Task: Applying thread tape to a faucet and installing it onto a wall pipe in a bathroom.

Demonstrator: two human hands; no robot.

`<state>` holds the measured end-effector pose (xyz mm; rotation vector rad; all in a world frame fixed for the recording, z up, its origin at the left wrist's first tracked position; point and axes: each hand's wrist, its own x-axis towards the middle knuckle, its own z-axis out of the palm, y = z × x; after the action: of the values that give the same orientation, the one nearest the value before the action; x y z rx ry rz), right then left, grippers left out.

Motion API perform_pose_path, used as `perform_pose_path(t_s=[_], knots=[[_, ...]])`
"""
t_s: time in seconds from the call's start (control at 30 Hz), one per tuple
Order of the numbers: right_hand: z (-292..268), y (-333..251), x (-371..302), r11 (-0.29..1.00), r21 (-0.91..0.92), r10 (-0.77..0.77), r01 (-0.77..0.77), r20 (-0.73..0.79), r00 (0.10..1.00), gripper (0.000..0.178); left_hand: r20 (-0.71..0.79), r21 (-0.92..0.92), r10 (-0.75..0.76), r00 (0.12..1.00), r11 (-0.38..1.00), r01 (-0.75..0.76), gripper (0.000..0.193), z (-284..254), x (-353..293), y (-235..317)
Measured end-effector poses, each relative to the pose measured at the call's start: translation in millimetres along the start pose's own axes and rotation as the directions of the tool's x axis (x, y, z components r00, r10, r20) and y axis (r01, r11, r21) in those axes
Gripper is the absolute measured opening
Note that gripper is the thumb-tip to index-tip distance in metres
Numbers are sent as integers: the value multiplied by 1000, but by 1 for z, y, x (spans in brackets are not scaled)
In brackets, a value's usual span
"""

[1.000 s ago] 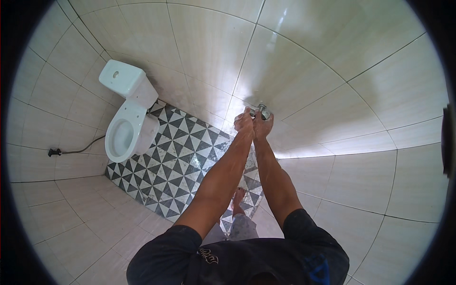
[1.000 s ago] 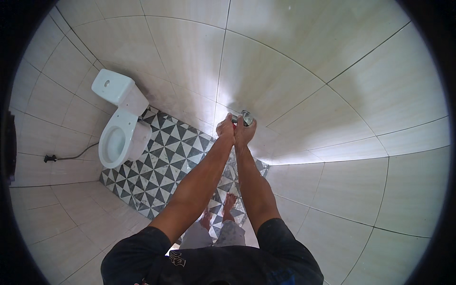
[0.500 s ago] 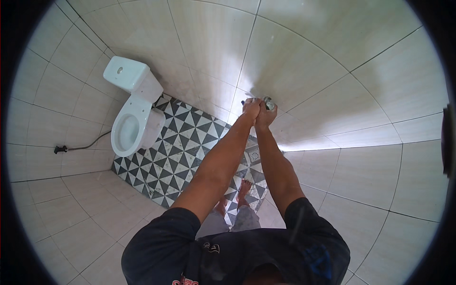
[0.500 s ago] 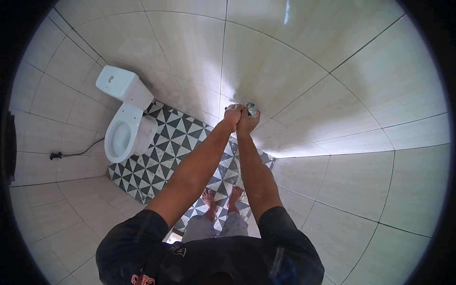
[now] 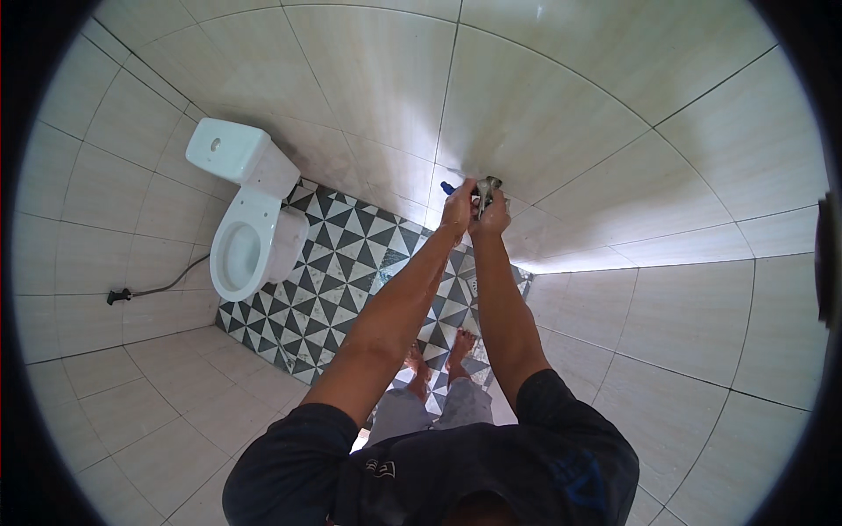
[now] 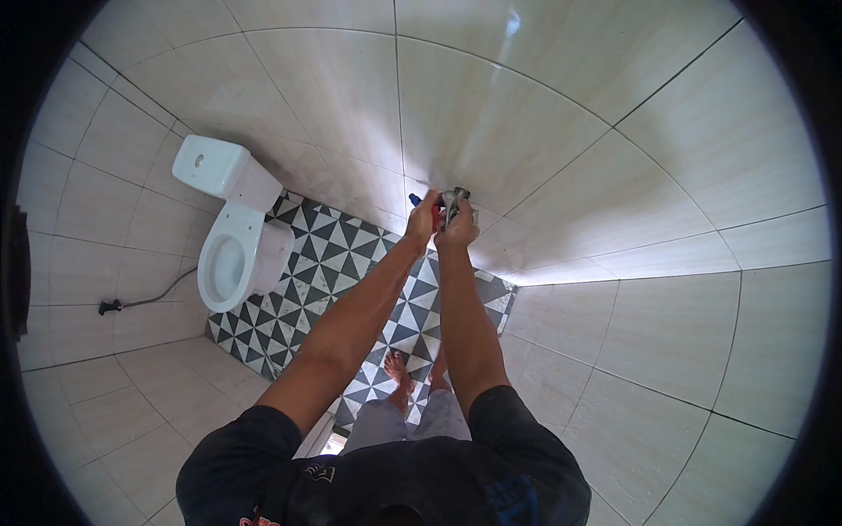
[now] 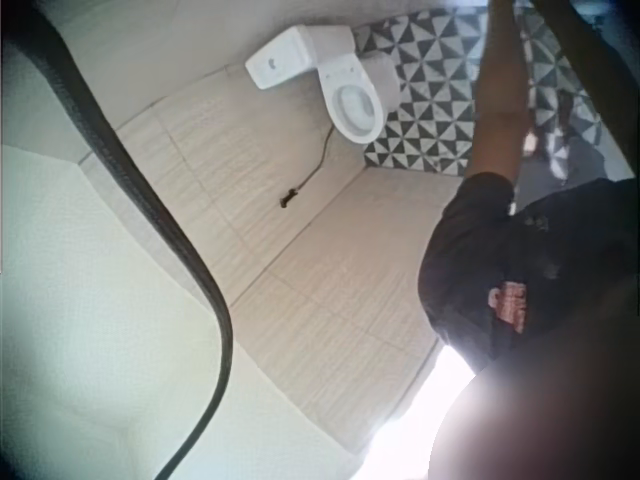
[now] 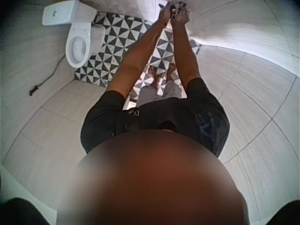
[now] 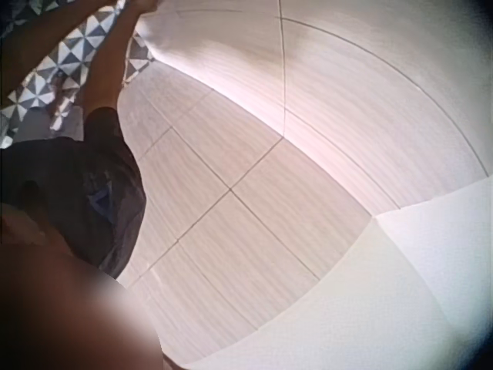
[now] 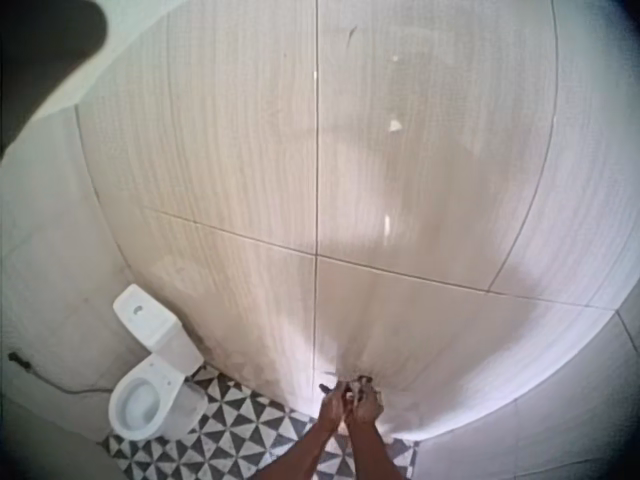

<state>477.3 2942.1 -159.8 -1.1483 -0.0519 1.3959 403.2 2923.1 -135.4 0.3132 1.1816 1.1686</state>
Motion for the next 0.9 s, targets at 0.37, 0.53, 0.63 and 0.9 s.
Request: perform_pose_path(t_s=[0.37,0.53,0.63,0.9], knots=[[-14,0,15,870,320,295,-375,273,916,23,115,313,-110,987,947,69,23,-3,28,20],[-15,5,12,745,488,379,-455,251,891,27,159,439,-298,941,875,203,29,4,38,31],[-12,0,7,758,469,370,-452,261,892,27,154,442,-317,936,869,222,29,8,38,31],[-21,18,23,772,489,373,-405,167,913,23,96,298,-294,951,920,254,20,6,48,14]])
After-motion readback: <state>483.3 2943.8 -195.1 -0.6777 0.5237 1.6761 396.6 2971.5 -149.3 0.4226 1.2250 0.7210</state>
